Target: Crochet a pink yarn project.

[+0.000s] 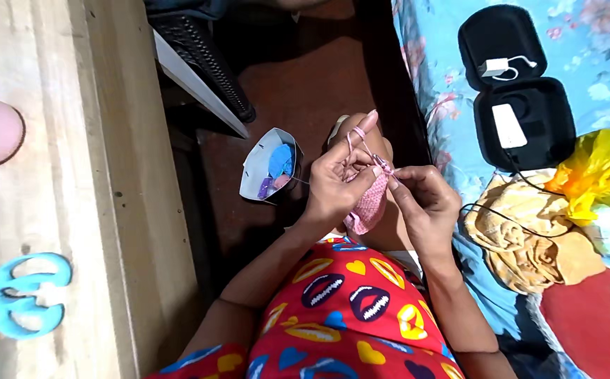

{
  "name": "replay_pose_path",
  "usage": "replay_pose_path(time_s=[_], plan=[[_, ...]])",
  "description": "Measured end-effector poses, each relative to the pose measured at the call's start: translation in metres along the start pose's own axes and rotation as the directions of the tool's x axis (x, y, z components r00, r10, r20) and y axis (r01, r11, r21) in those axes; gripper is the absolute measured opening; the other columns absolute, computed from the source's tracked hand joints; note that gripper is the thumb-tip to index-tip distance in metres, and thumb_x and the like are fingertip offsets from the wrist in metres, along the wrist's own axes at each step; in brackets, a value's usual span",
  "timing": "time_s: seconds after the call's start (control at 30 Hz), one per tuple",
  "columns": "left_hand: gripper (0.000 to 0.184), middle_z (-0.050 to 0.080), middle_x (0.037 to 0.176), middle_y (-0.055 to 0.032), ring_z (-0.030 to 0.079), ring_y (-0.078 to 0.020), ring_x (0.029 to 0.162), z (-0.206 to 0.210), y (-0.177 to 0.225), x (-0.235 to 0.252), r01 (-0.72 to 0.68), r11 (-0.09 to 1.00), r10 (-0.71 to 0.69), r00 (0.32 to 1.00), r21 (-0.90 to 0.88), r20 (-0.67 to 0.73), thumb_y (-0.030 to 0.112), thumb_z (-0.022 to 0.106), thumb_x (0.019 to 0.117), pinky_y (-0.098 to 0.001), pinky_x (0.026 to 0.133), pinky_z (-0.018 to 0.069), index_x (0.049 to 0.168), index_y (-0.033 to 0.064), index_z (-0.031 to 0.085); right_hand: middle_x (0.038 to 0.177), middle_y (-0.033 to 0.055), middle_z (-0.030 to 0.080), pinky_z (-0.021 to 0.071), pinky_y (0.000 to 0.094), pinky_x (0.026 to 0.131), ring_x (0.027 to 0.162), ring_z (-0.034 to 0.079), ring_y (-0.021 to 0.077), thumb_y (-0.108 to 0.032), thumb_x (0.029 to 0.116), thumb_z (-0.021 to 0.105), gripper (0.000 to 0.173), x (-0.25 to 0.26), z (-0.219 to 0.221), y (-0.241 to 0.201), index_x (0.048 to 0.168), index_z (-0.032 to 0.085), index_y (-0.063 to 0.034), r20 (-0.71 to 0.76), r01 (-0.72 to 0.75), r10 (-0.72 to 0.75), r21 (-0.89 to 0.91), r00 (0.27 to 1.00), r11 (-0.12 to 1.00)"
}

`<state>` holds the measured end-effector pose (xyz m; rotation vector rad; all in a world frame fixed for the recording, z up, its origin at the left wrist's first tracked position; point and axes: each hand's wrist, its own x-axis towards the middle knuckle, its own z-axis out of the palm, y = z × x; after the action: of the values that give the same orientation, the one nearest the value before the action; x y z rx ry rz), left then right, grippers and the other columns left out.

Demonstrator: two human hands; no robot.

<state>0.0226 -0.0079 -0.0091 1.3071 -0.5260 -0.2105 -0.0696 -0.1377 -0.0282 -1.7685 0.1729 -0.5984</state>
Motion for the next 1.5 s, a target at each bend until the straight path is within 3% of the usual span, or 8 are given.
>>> replay_pose_path(time_s=[0.2,0.37,0.53,0.63,0.73,0.9,1.07,1.5], plan=[[0.076,0.072,0.089,-0.0016,0.069,-0.0066,0.077,-0.001,0.003,0.003,0.049,0.999,-0.049,0.999,0.014,0.003,-0.017,0.065,0.0835,-0.0215,0.074,0.0591,0.153,-0.0085,0.034,0.071,-0.0058,0.061,0.0394,0.0118,0.046,0.052,0.048,-0.0025,0.001,0.0918,0.066,0.018,0.002,-0.004,0.003,0.107,0.068,-0.0085,0.080,-0.222,0.208,0.262,0.975,0.939],[0.075,0.071,0.085,-0.0016,0.067,-0.0052,0.072,-0.002,0.004,0.003,0.061,0.995,-0.060,0.998,0.074,-0.011,-0.017,0.064,0.0845,-0.0198,0.071,0.0582,0.153,-0.0056,0.036,0.075,-0.0058,0.064,0.0441,0.0120,0.051,0.057,0.053,-0.0030,0.003,0.0913,0.065,0.017,0.001,-0.002,0.006,0.105,0.067,-0.0066,0.063,-0.187,0.177,0.224,0.982,0.957],[0.050,0.071,0.088,-0.0141,0.066,-0.0137,0.073,0.000,-0.008,-0.012,-0.295,0.773,0.296,0.951,0.561,0.091,-0.006,0.060,0.0897,-0.0242,0.068,0.0555,0.139,-0.0090,0.056,0.088,0.0021,0.070,0.0543,0.0149,0.065,0.073,0.064,-0.0003,-0.001,0.0953,0.063,0.010,0.001,-0.001,0.001,0.102,0.069,0.0017,0.044,0.008,-0.005,-0.064,0.999,0.998],[0.034,0.071,0.089,-0.0177,0.068,-0.0167,0.081,0.002,-0.020,-0.014,-0.456,0.705,0.458,0.877,0.544,0.142,-0.005,0.061,0.0920,-0.0258,0.076,0.0564,0.125,-0.0119,0.064,0.076,-0.0037,0.065,0.0420,0.0115,0.048,0.054,0.051,-0.0027,0.001,0.0936,0.064,0.014,0.008,-0.005,-0.006,0.105,0.067,-0.0057,0.143,-0.265,0.235,0.254,0.961,0.930],[0.053,0.070,0.095,-0.0080,0.067,-0.0063,0.083,0.001,-0.011,-0.014,-0.277,0.914,0.274,0.960,0.297,0.052,-0.008,0.061,0.0898,-0.0198,0.075,0.0563,0.142,-0.0068,0.052,0.073,-0.0015,0.066,0.0391,0.0118,0.045,0.049,0.048,-0.0021,0.004,0.0918,0.063,0.020,0.008,-0.007,-0.001,0.107,0.068,-0.0091,0.252,-0.417,0.332,0.533,0.909,0.736],[0.067,0.070,0.090,-0.0024,0.064,-0.0031,0.074,0.001,-0.002,-0.008,-0.100,0.994,0.100,0.995,0.047,0.018,-0.016,0.058,0.0848,-0.0172,0.069,0.0545,0.149,-0.0086,0.042,0.093,0.0013,0.071,0.0566,0.0165,0.070,0.077,0.065,0.0008,0.003,0.0938,0.065,0.014,-0.006,0.000,0.009,0.107,0.069,0.0001,-0.041,0.080,-0.077,0.081,0.996,0.993],[0.063,0.070,0.086,-0.0001,0.064,-0.0034,0.072,-0.005,0.004,-0.001,-0.021,0.999,0.021,0.999,-0.028,0.025,-0.016,0.058,0.0835,-0.0184,0.069,0.0551,0.145,-0.0094,0.047,0.077,0.0090,0.059,0.0453,0.0194,0.056,0.063,0.054,0.0089,-0.004,0.0972,0.061,0.017,-0.009,0.000,0.014,0.107,0.073,0.0035,-0.045,0.334,-0.380,-0.388,0.924,0.859],[0.047,0.073,0.102,-0.0051,0.068,-0.0058,0.082,-0.046,-0.013,0.012,0.174,0.966,-0.130,0.966,-0.191,0.225,-0.012,0.056,0.0863,-0.0219,0.078,0.0579,0.133,-0.0078,0.060,0.078,0.0078,0.060,0.0448,0.0137,0.059,0.066,0.053,0.0038,-0.001,0.0955,0.061,0.017,-0.006,-0.012,0.018,0.106,0.073,0.0055,0.079,0.338,-0.329,-0.227,0.941,0.913]])
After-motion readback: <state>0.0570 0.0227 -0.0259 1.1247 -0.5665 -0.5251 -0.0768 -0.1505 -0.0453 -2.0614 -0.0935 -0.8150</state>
